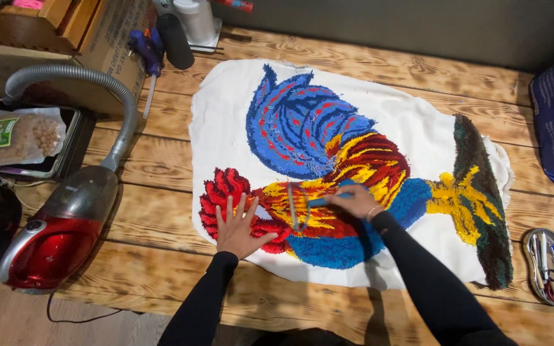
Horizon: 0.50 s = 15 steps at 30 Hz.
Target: Cleaning and trimming a decorative rug shaped like a rooster.
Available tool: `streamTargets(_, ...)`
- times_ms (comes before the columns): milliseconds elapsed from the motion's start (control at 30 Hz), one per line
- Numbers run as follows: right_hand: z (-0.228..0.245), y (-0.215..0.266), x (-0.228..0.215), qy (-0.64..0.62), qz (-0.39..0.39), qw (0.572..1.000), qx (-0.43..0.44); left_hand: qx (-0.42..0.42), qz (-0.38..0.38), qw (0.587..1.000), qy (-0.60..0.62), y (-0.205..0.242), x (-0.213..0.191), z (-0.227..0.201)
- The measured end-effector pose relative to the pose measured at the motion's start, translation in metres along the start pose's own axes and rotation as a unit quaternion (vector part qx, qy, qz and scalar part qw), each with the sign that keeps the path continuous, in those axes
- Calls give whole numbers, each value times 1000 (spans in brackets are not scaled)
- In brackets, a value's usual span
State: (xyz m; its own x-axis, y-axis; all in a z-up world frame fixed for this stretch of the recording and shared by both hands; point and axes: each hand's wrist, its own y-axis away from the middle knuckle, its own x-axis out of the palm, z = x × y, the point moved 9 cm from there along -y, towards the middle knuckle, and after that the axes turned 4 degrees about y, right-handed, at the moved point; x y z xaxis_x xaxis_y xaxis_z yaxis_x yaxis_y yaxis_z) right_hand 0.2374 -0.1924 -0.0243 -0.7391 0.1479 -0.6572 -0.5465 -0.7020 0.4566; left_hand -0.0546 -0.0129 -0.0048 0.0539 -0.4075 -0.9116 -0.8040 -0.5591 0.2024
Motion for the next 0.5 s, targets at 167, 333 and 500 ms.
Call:
streamTargets(167, -61, 11, -54, 1, -23, 999, 36, -6, 63, 998, -19, 3, 0, 5)
streamTargets(333, 20, 19, 22, -36, -2, 997, -66, -24, 51, 998, -30, 8, 6, 8)
streamTargets(500, 5, 23, 19, 39, -31, 997, -57, 10, 63, 998, -21, 29, 3, 24)
